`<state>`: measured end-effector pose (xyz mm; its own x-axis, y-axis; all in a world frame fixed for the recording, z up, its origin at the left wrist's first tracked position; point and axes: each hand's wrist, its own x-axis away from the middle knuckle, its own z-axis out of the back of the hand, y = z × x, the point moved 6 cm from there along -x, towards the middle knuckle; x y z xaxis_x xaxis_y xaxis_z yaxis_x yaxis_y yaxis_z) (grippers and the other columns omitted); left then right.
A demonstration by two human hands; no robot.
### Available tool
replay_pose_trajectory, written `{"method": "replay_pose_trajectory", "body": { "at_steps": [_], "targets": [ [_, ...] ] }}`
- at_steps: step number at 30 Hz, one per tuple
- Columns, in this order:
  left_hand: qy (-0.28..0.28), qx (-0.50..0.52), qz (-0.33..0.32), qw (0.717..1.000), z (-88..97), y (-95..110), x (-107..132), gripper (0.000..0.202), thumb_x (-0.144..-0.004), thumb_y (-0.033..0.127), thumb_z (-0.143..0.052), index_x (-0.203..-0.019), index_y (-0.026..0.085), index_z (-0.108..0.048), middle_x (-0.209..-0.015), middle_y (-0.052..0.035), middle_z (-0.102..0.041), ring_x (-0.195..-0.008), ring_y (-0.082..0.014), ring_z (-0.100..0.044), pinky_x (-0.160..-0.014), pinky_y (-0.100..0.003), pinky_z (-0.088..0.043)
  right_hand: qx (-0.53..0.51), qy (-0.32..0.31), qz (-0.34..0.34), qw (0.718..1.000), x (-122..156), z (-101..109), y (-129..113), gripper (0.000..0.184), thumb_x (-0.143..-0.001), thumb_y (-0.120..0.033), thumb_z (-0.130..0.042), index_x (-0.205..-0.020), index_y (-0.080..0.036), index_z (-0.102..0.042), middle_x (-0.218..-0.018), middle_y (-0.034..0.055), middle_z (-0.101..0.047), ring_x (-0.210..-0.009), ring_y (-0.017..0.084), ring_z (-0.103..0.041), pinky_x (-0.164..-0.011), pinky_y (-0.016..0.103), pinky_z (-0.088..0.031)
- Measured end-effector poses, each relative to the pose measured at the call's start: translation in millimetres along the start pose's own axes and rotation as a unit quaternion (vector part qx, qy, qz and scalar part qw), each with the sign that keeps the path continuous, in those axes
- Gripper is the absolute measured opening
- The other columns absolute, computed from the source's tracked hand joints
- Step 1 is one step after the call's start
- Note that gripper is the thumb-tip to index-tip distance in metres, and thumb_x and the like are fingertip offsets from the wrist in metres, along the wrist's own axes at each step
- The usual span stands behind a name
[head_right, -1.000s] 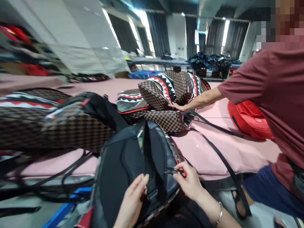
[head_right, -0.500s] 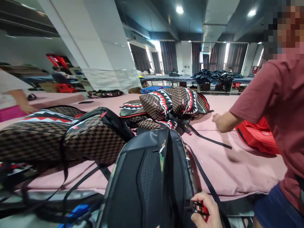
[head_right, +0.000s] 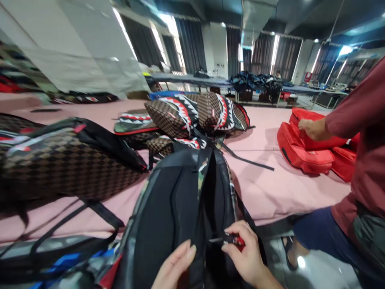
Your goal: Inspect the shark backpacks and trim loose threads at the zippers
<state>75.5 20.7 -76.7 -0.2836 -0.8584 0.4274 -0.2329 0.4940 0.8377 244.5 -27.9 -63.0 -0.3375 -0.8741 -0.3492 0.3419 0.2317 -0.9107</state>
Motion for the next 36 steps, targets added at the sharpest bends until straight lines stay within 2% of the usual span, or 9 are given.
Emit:
{"method": "replay_pose_trajectory", "body": {
  "at_steps": [2, 4, 7, 11, 16, 20, 26, 31, 36],
  "targets": [
    [0.007, 0.017, 0.026, 0.999, -3.4, 5, 7, 0.037, -0.05, 0.044, -0.079, -0.067, 0.017, -0.059, -0.059, 0.0024, -0.054, -0.06, -0.0143, -0.053, -0.059, -0.025, -0.043, 0.008, 0.004, 0.043, 0.999, 0, 7, -15, 0.018, -0.071, -0.015, -0.063, -0.088, -0.02, -0.063, -0.083, 0.0035, -0.06, -0.078, 0.016, -0.058, -0.069, 0.026, -0.047],
    [-0.009, 0.029, 0.041, 0.999, -8.8, 9, 9, 0.035, -0.051, 0.041, -0.079, -0.065, 0.017, -0.058, -0.059, 0.0036, -0.053, -0.057, -0.0111, -0.05, -0.056, -0.022, -0.042, 0.013, -0.005, 0.068, 0.998, 0, 10, -24, 0.014, -0.071, -0.016, -0.063, -0.085, -0.019, -0.064, -0.08, 0.0035, -0.06, -0.075, 0.016, -0.057, -0.066, 0.026, -0.047],
    [-0.008, 0.03, 0.045, 0.999, -11.9, 13, 9, 0.038, -0.048, 0.042, -0.081, -0.062, 0.016, -0.058, -0.058, 0.0038, -0.053, -0.054, -0.0088, -0.046, -0.053, -0.02, -0.041, 0.021, -0.017, 0.06, 0.998, 4, 14, -27, 0.01, -0.074, -0.018, -0.061, -0.083, -0.018, -0.064, -0.077, 0.0036, -0.061, -0.073, 0.015, -0.057, -0.064, 0.026, -0.047],
    [0.016, 0.034, 0.045, 0.998, -10.6, 11, 11, 0.039, -0.046, 0.04, -0.083, -0.059, 0.017, -0.055, -0.055, 0.0061, -0.049, -0.053, -0.0071, -0.044, -0.052, -0.018, -0.039, 0.02, -0.026, 0.065, 0.997, 10, 17, -34, 0.015, -0.074, -0.023, -0.065, -0.089, -0.018, -0.064, -0.08, 0.0044, -0.062, -0.075, 0.016, -0.058, -0.065, 0.027, -0.047],
    [0.02, 0.018, 0.047, 0.999, -10.8, 11, 11, 0.043, -0.043, 0.043, -0.083, -0.058, 0.018, -0.052, -0.053, 0.0066, -0.046, -0.05, -0.0072, -0.041, -0.046, -0.018, -0.035, 0.017, -0.095, 0.075, 0.993, 5, 16, -47, 0.017, -0.08, -0.028, -0.063, -0.093, -0.018, -0.063, -0.082, 0.0056, -0.062, -0.079, 0.016, -0.059, -0.069, 0.028, -0.048],
    [0.028, -0.007, 0.019, 0.999, -7.9, 11, 8, 0.045, -0.043, 0.046, -0.082, -0.057, 0.017, -0.05, -0.053, 0.0068, -0.041, -0.05, -0.0067, -0.037, -0.046, -0.018, -0.033, 0.029, -0.12, 0.08, 0.989, 0, 16, -53, 0.019, -0.081, -0.031, -0.063, -0.093, -0.017, -0.063, -0.083, 0.0061, -0.062, -0.079, 0.015, -0.059, -0.068, 0.027, -0.048],
    [-0.004, -0.065, -0.055, 0.996, -8.1, 11, 4, 0.043, -0.056, 0.045, -0.076, -0.054, 0.017, -0.043, -0.056, 0.0063, -0.033, -0.054, -0.0072, -0.031, -0.047, -0.017, -0.03, 0.057, -0.139, 0.06, 0.987, -2, 11, -53, 0.015, -0.082, -0.031, -0.061, -0.086, -0.017, -0.063, -0.08, 0.0053, -0.063, -0.075, 0.015, -0.059, -0.067, 0.026, -0.047],
    [-0.025, -0.093, -0.072, 0.993, -8.7, 13, 4, 0.041, -0.064, 0.045, -0.071, -0.055, 0.018, -0.04, -0.056, 0.0062, -0.029, -0.053, -0.0085, -0.027, -0.046, -0.019, -0.028, 0.056, -0.139, 0.069, 0.986, -4, 12, -55, 0.014, -0.083, -0.03, -0.06, -0.084, -0.016, -0.062, -0.079, 0.0056, -0.063, -0.074, 0.015, -0.059, -0.068, 0.026, -0.047],
    [-0.035, -0.13, -0.082, 0.987, -10.7, 14, 3, 0.042, -0.068, 0.046, -0.067, -0.054, 0.019, -0.039, -0.057, 0.0059, -0.027, -0.053, -0.0091, -0.024, -0.045, -0.02, -0.026, 0.074, -0.195, 0.076, 0.975, -5, 5, -57, 0.017, -0.083, -0.031, -0.061, -0.09, -0.015, -0.061, -0.082, 0.0059, -0.062, -0.077, 0.014, -0.058, -0.069, 0.025, -0.047]
  ]
}}
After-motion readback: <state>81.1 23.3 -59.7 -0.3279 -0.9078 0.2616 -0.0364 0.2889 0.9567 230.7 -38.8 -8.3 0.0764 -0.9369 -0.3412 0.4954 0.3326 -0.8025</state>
